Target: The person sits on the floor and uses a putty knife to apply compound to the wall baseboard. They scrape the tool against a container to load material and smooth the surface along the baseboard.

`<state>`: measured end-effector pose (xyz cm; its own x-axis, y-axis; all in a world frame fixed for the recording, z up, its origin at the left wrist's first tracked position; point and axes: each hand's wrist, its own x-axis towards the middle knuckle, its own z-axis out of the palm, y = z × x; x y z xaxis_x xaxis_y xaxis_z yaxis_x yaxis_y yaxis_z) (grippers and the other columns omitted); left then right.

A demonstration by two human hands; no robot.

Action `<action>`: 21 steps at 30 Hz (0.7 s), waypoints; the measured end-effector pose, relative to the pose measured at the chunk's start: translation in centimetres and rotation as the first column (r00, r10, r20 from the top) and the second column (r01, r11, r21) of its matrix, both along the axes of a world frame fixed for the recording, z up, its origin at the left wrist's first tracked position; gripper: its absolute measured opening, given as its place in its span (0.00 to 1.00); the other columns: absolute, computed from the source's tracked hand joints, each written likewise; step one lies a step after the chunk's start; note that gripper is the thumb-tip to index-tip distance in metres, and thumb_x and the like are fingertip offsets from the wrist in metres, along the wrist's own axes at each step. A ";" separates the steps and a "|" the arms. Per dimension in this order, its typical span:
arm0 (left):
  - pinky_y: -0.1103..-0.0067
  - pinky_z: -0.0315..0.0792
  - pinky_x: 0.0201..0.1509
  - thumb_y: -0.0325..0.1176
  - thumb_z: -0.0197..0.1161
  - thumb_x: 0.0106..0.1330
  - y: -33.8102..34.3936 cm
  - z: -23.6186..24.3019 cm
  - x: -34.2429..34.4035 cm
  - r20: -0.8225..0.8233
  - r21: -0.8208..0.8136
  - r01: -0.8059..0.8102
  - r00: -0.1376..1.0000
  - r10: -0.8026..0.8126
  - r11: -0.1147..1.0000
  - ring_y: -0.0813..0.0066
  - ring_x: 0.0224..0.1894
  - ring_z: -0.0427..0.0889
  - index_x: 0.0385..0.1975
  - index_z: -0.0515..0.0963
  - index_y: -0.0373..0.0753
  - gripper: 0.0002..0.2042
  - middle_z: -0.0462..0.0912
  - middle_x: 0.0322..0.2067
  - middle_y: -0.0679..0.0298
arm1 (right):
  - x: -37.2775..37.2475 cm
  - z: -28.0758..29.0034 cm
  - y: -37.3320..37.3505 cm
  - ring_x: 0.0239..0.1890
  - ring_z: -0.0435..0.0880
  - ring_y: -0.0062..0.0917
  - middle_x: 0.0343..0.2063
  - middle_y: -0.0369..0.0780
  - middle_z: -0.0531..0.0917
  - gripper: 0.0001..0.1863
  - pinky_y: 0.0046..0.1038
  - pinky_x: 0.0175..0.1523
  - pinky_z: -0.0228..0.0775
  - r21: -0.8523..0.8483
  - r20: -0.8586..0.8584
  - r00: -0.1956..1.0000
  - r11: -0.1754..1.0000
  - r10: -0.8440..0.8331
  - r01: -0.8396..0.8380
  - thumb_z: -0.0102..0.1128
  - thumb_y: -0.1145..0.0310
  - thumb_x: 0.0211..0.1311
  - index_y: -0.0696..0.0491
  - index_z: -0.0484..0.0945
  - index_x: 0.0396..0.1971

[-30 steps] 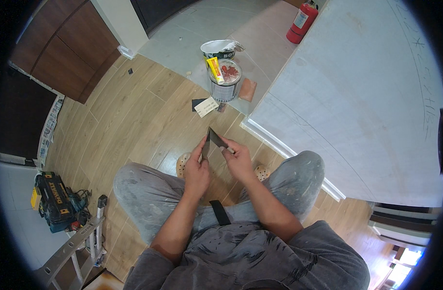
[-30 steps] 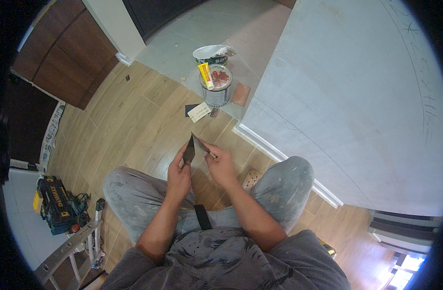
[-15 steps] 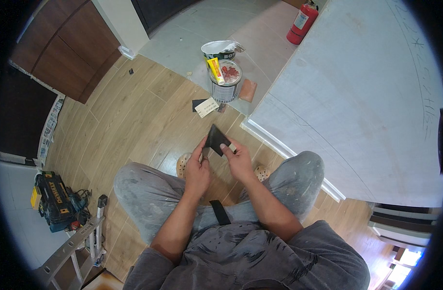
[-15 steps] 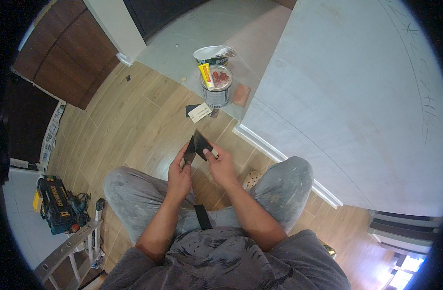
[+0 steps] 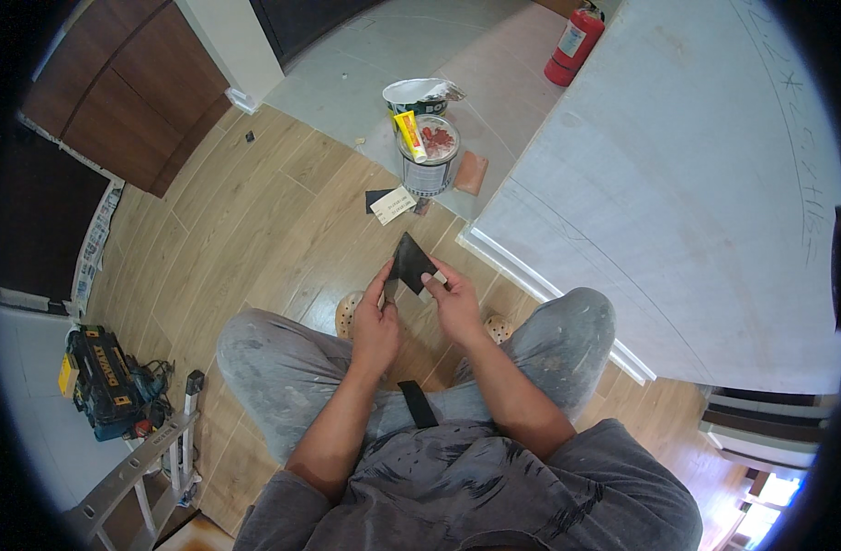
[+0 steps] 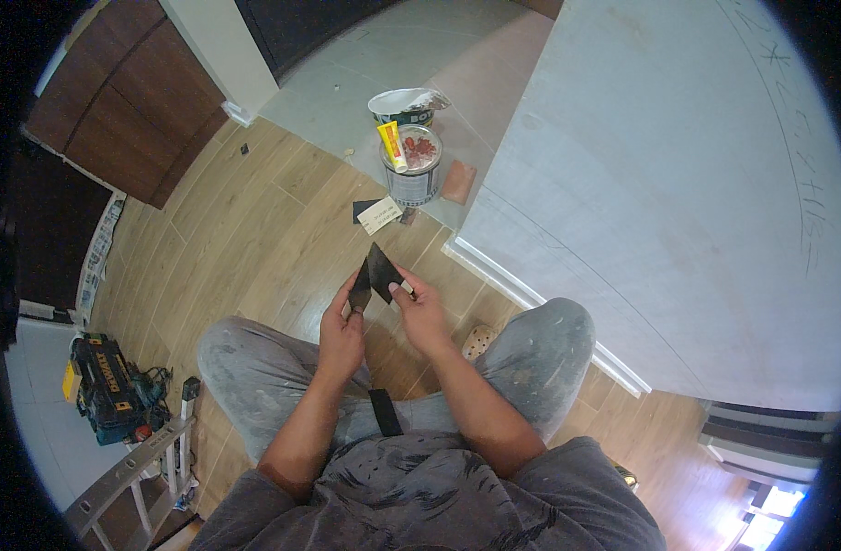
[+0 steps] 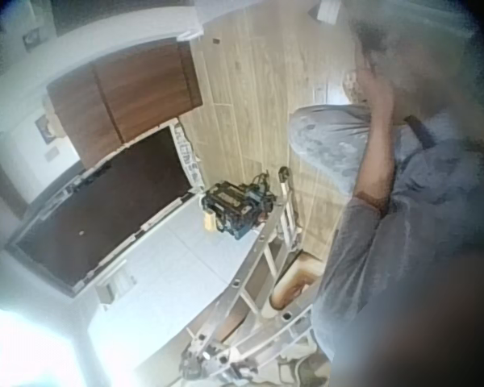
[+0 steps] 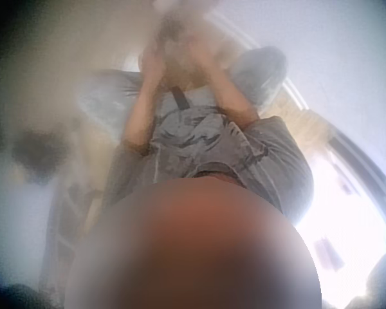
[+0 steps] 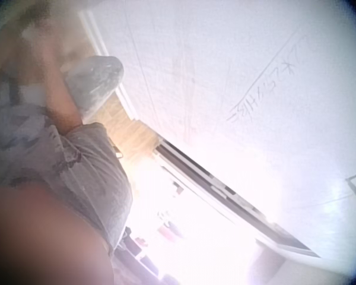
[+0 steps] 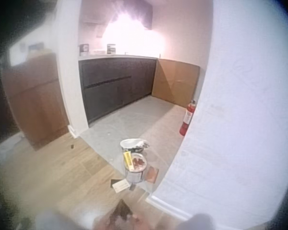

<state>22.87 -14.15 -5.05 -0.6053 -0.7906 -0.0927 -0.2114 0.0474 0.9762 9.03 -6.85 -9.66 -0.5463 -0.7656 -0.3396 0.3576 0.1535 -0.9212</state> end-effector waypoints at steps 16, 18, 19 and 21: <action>0.72 0.59 0.77 0.13 0.44 0.64 0.1 0.3 0.0 0.062 -0.021 0.041 0.997 -0.040 0.999 0.56 0.73 0.71 0.74 0.66 0.35 0.34 0.73 0.69 0.45 | 0.0 0.0 -0.1 0.57 0.80 0.19 0.56 0.37 0.86 0.19 0.23 0.65 0.69 -0.095 -0.128 0.992 0.995 0.002 -0.015 0.59 0.68 0.78 0.54 0.80 0.65; 0.72 0.60 0.76 0.13 0.44 0.64 0.1 0.2 -0.1 0.057 -0.031 0.047 0.997 -0.045 0.998 0.55 0.73 0.70 0.74 0.66 0.35 0.34 0.73 0.69 0.45 | 0.1 0.0 -0.2 0.56 0.80 0.19 0.56 0.37 0.86 0.19 0.23 0.65 0.69 -0.052 -0.119 0.993 0.999 0.002 -0.009 0.58 0.68 0.78 0.54 0.80 0.65; 0.72 0.60 0.76 0.13 0.44 0.64 0.1 0.2 -0.1 0.055 -0.037 0.048 0.997 -0.046 0.998 0.55 0.73 0.70 0.74 0.66 0.35 0.34 0.73 0.69 0.44 | 0.1 -0.1 -0.2 0.56 0.80 0.19 0.56 0.38 0.86 0.19 0.23 0.65 0.69 -0.072 -0.116 0.993 0.997 -0.003 -0.005 0.58 0.68 0.78 0.54 0.80 0.65; 0.72 0.60 0.76 0.13 0.44 0.63 0.1 0.2 -0.2 0.052 -0.048 0.051 0.997 -0.048 0.998 0.55 0.73 0.70 0.74 0.66 0.35 0.34 0.73 0.68 0.44 | 0.1 0.0 -0.3 0.55 0.80 0.18 0.56 0.38 0.86 0.19 0.23 0.65 0.69 -0.111 -0.112 0.993 0.994 -0.034 0.021 0.58 0.69 0.78 0.54 0.80 0.65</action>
